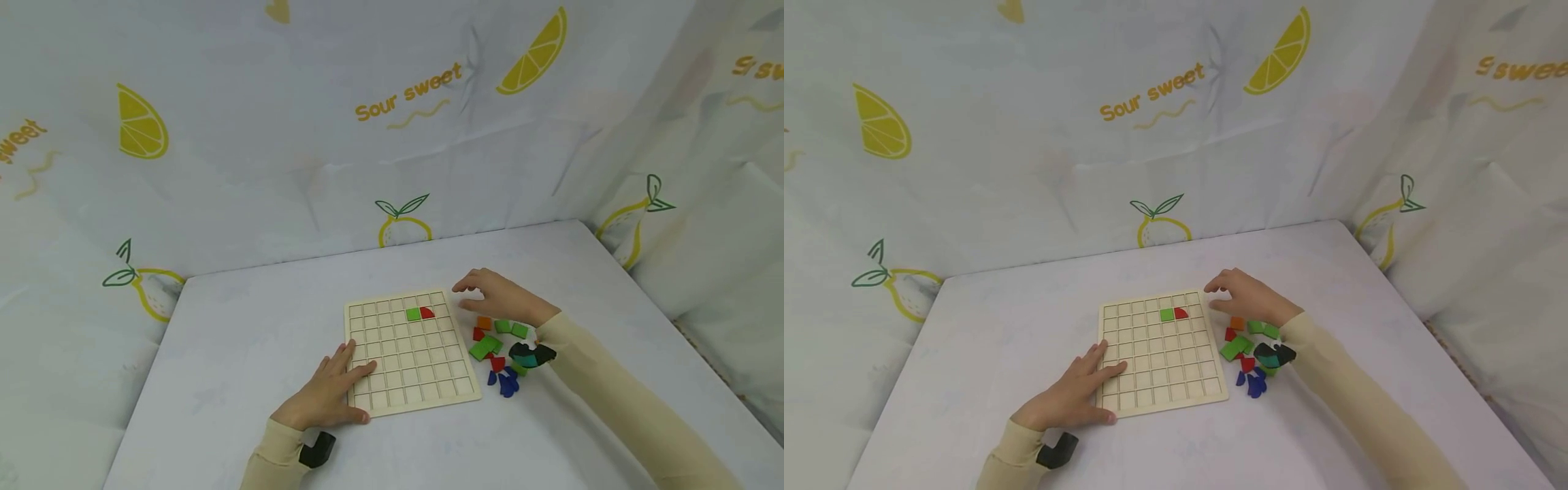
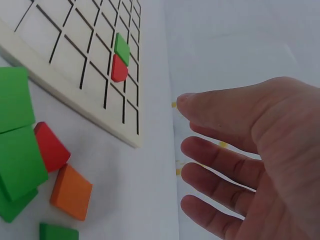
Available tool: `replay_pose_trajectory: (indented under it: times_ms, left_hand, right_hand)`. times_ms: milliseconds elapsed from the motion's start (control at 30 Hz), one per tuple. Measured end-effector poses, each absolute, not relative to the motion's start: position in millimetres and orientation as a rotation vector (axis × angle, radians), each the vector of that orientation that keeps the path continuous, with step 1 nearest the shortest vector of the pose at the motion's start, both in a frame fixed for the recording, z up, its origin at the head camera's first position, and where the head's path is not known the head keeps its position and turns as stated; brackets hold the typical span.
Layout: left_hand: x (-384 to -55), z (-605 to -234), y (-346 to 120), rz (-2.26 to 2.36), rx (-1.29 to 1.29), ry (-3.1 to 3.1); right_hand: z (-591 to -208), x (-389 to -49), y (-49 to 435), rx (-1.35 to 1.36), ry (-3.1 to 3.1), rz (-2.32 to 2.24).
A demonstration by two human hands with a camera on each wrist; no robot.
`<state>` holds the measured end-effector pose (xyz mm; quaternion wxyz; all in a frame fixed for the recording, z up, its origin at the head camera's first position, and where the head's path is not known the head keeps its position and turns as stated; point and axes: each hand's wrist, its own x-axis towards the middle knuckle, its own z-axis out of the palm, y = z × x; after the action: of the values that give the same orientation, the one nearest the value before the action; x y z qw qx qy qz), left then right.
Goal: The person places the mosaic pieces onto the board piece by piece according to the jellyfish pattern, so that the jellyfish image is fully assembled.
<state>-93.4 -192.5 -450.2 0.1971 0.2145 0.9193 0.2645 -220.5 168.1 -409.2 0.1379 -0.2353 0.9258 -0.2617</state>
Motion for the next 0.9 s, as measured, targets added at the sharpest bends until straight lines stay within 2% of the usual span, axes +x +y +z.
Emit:
replay_pose_trajectory:
  times_ms: [333,667,900]
  left_hand:
    - [-94.3,-453.2,-191.6,0.730,0.586,2.572]
    - [-95.3,-454.7,-192.1,0.717,0.588,2.578]
    - [-95.5,-456.3,-192.8,0.728,0.591,2.577]
  right_hand:
    - [-417.0,-198.8,199.0,-0.621,2.717,-0.718]
    - [-428.3,-191.6,211.9,-0.483,2.712,-0.654]
    - [-436.4,-190.2,217.0,-0.507,2.748,-0.507]
